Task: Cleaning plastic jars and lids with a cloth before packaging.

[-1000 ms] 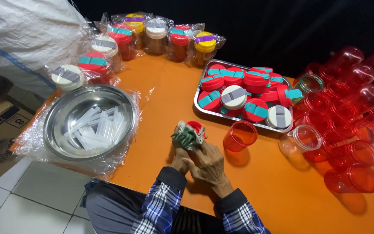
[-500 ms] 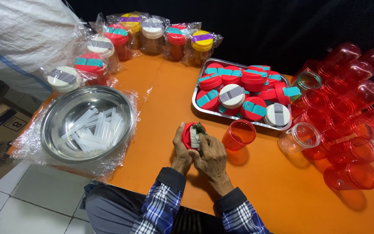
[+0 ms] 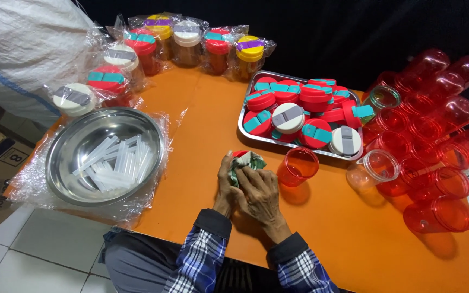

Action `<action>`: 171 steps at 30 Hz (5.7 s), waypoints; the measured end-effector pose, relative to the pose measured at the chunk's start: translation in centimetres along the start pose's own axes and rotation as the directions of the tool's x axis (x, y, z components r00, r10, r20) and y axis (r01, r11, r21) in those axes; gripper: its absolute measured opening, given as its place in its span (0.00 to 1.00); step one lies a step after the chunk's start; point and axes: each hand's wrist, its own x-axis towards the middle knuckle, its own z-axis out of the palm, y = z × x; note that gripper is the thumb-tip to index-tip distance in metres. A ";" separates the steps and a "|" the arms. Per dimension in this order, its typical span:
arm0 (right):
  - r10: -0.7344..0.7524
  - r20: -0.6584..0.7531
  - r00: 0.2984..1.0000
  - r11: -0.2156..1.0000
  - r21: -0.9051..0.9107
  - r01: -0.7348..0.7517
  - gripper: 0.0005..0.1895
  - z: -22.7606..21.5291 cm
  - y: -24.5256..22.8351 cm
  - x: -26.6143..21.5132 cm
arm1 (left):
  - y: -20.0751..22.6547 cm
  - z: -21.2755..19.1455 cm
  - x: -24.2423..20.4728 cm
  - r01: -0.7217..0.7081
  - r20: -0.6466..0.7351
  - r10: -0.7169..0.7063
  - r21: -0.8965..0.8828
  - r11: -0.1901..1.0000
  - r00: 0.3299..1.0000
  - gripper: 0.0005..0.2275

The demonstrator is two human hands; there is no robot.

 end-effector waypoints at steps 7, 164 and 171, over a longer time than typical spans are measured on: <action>0.309 0.093 0.947 0.951 -0.021 -0.308 0.25 1.4 -0.6 -2.0 | -1.7 -1.3 0.1 -0.421 0.167 0.413 0.619 0.663 0.895 0.25; 0.401 0.730 0.554 0.417 0.393 -0.819 0.22 3.6 -5.3 1.9 | 8.2 -3.9 -3.6 -0.466 -0.473 0.477 0.150 0.872 0.741 0.29; 0.380 0.852 0.360 0.188 0.311 -0.932 0.23 7.0 -6.3 2.9 | 9.6 -7.6 -0.6 -0.484 -0.532 0.468 0.121 0.867 0.705 0.26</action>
